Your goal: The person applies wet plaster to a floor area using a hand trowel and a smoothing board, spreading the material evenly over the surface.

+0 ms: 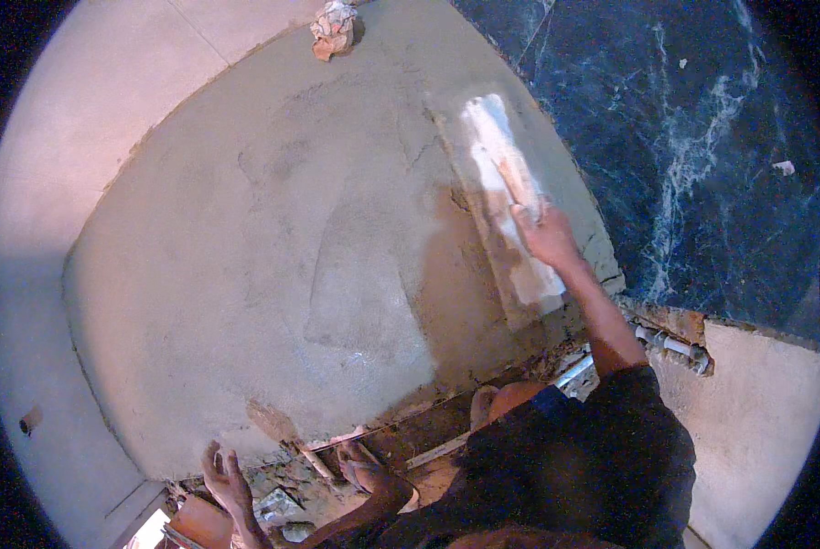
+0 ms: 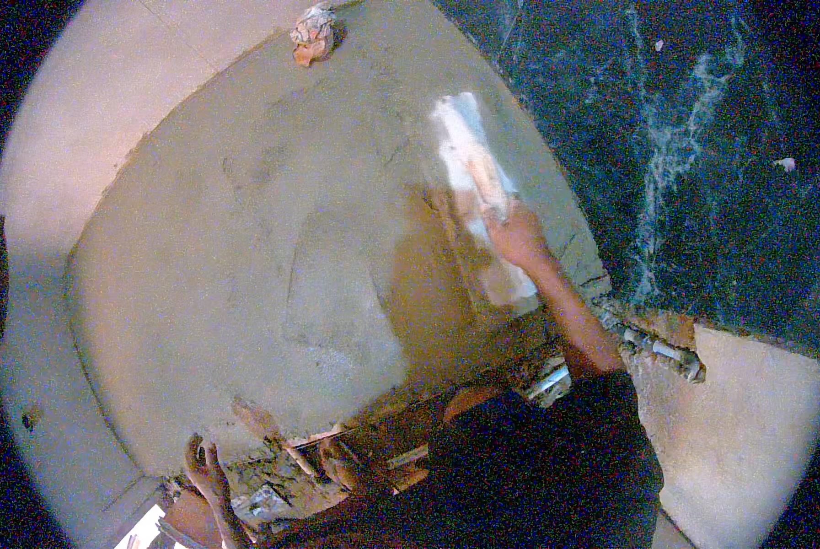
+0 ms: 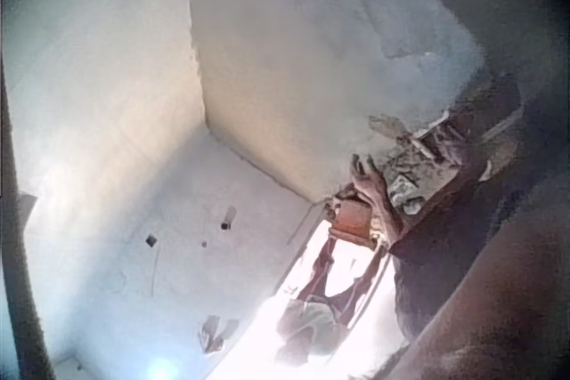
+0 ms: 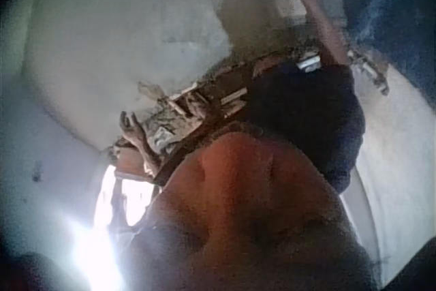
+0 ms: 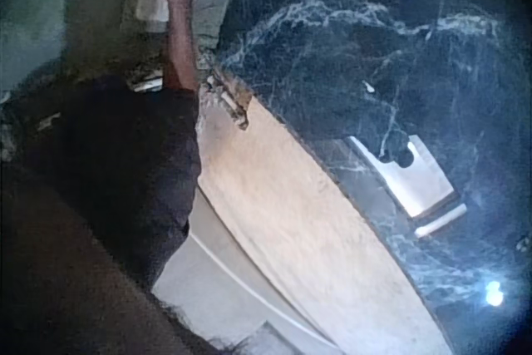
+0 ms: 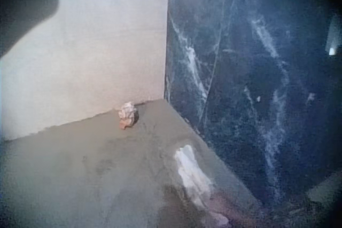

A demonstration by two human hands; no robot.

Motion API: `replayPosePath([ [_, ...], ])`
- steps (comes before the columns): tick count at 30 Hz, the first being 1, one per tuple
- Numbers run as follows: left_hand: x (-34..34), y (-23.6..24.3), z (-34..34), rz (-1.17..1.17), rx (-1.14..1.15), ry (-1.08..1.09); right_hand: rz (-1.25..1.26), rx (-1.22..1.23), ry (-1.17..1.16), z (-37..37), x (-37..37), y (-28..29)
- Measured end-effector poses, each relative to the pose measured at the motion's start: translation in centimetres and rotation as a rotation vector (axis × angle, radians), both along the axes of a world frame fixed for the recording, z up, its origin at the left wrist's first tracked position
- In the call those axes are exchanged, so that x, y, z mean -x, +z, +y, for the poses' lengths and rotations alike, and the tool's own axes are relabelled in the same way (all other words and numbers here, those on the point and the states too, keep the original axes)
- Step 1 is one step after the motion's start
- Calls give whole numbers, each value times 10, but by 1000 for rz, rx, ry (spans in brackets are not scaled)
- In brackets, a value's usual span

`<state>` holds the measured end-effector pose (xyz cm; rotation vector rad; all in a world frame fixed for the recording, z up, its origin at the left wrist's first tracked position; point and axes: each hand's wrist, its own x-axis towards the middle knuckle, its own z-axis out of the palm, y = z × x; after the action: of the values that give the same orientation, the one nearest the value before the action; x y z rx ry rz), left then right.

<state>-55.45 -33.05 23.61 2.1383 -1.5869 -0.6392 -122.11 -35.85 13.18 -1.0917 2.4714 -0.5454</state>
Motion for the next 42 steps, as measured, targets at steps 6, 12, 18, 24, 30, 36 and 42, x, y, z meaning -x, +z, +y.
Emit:
replayPosePath([
  [6, 11, -3, -15, 47, 26, -74, -88, -144, 241, -49, -45, 12],
  [12, 16, -11, -21, 26, 12, -113, 63, -208, 273, -87, -36, -6],
  [18, 34, -23, -37, 37, -19, -79, 201, -131, 157, -169, 37, -36],
  [24, 46, -24, -49, 105, 36, -143, 154, -79, 122, -260, 99, -42],
  [30, 28, -19, -24, 49, -49, -50, 77, -102, 74, -230, 76, -58],
  [36, 44, -23, -36, 90, 40, -138, 76, -193, 111, -123, 30, -46],
  [42, 55, -21, -43, 54, -11, -157, 177, -183, 60, -152, 84, -53],
])
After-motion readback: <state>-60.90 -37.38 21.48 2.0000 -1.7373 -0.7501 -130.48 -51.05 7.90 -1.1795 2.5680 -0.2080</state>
